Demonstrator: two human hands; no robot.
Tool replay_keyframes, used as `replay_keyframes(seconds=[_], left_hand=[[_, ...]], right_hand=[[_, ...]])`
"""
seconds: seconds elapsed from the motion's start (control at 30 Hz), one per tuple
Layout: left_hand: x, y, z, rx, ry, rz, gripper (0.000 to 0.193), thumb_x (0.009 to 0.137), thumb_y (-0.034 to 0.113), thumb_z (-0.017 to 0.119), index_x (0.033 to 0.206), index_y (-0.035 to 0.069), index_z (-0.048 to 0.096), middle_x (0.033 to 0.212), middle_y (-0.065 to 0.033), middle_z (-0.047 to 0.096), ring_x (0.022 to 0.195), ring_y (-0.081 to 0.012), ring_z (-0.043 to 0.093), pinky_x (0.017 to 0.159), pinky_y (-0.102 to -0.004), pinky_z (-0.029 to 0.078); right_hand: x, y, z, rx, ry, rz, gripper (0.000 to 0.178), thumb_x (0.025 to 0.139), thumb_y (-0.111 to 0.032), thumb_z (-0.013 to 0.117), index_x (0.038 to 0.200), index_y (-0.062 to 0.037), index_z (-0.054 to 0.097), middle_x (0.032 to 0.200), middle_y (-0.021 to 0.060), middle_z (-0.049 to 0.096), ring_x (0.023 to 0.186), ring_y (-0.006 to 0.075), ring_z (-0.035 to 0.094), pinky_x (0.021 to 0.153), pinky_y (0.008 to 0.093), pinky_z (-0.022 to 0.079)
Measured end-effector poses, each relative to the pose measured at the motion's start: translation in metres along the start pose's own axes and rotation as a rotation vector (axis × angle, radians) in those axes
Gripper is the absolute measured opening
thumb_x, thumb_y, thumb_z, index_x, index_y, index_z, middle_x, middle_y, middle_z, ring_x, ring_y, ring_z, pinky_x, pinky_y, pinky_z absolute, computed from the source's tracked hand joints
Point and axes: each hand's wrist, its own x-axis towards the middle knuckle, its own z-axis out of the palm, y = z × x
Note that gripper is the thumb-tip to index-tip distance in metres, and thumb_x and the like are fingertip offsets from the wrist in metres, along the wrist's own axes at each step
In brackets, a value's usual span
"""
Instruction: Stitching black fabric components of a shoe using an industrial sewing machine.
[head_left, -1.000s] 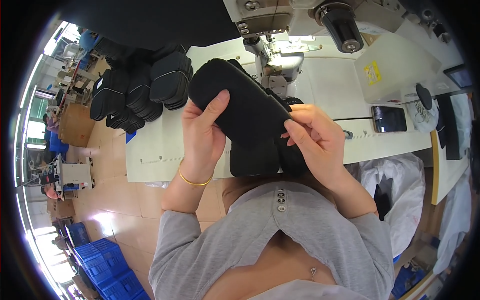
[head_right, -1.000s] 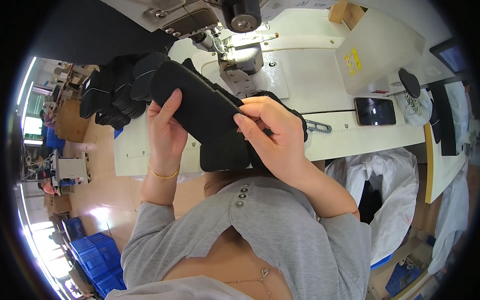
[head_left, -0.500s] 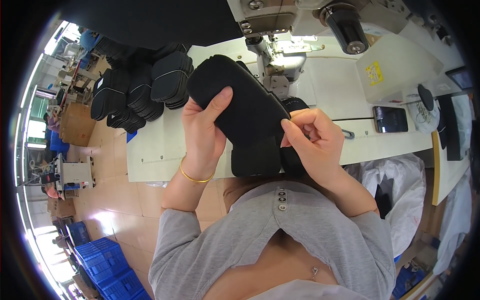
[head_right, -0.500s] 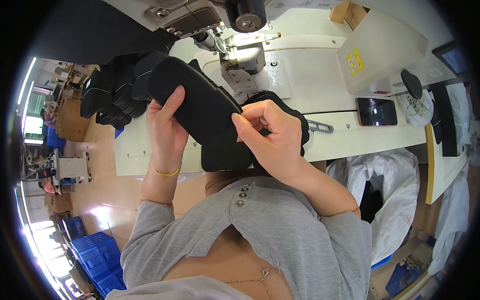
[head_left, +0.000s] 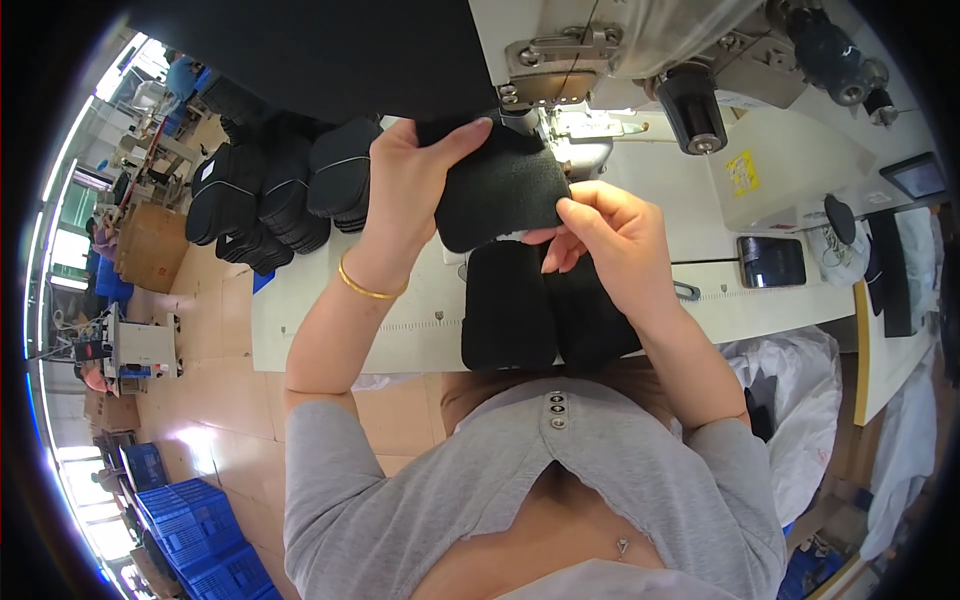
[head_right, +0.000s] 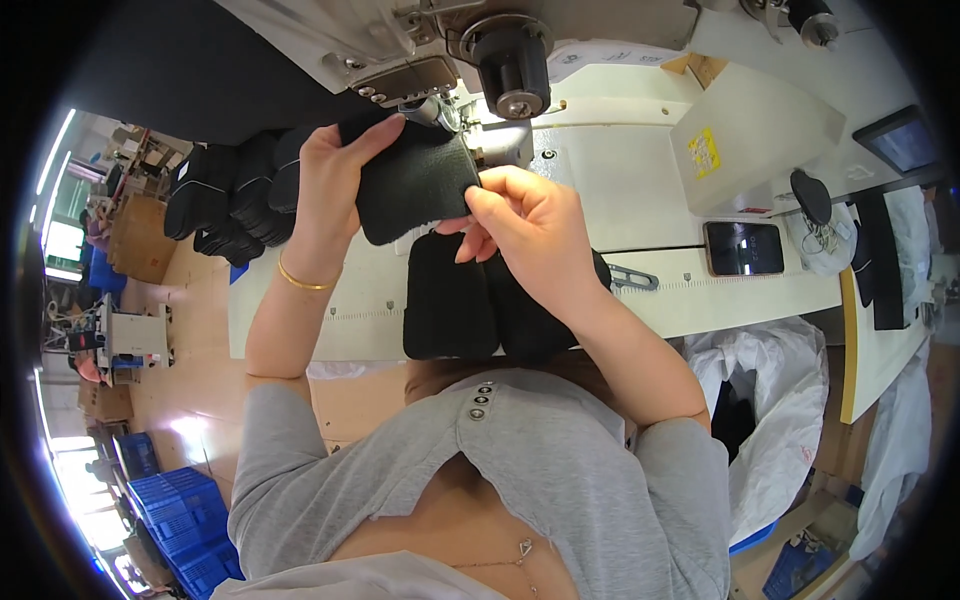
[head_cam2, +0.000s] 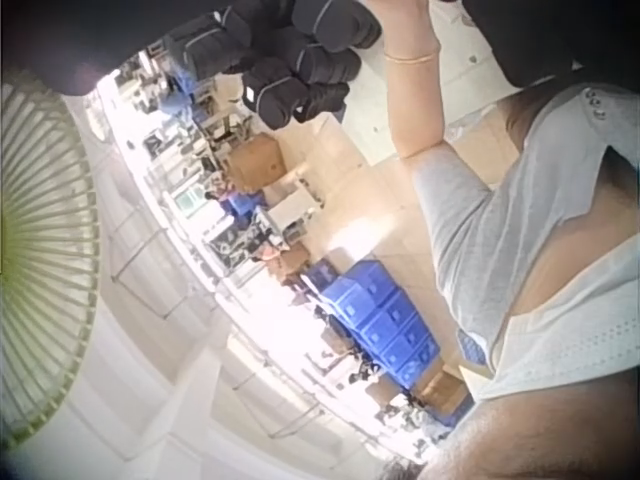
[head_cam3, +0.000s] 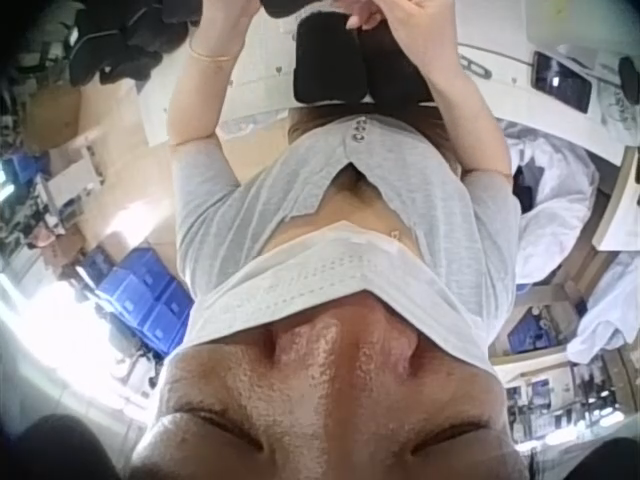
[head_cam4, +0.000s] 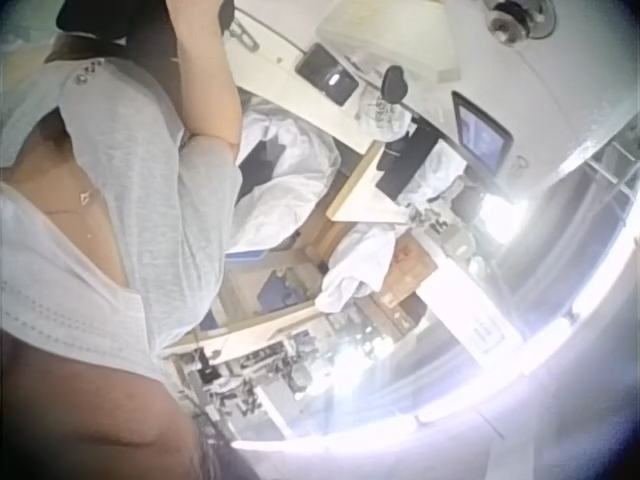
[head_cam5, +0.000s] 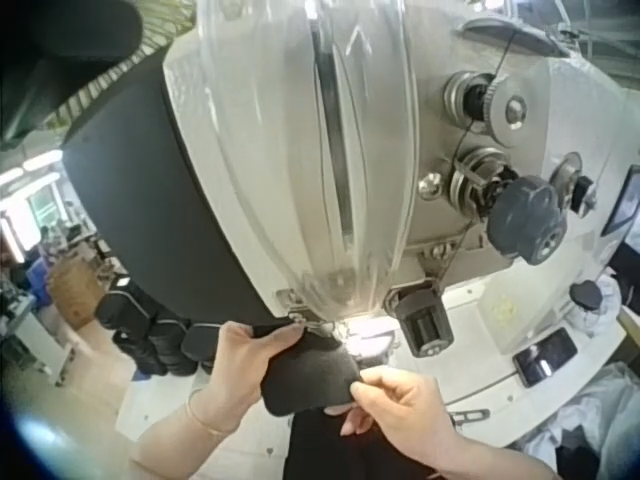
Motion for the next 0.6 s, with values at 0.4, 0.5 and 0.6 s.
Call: replay_keyframes(seconds=[0.4,0.5,0.6], left_hand=[[0.026,0.009,0.004,0.144,-0.020,-0.017,0.019,0.077,-0.006,0.077,0.092,-0.002,0.065,0.086,-0.0052,0.066,0.077,-0.0157,0.065,0.070,-0.0290,0.055],[0.029,0.010,0.003,0.165,0.015,-0.104,0.019,0.077,-0.006,0.077,0.092,-0.002,0.065,0.086,-0.0051,0.067,0.076,-0.0154,0.065,0.069,-0.0292,0.055],[0.035,0.009,-0.001,0.170,0.004,-0.157,0.019,0.078,-0.006,0.077,0.092,-0.002,0.066,0.085,-0.0046,0.066,0.075,-0.0150,0.065,0.067,-0.0292,0.054]], right_hand=[[0.010,0.000,0.004,0.114,0.090,0.004,0.020,0.099,-0.013,0.053,0.096,0.0033,0.064,0.083,0.0166,0.073,0.060,0.0147,0.067,0.056,0.0244,0.054],[0.010,0.000,0.005,0.147,0.083,0.009,0.020,0.099,-0.013,0.053,0.095,0.0029,0.064,0.084,0.0166,0.073,0.060,0.0147,0.067,0.056,0.0245,0.054],[0.010,0.001,0.008,0.150,0.077,-0.004,0.020,0.099,-0.014,0.053,0.095,0.0027,0.064,0.084,0.0164,0.073,0.060,0.0146,0.067,0.056,0.0245,0.054]])
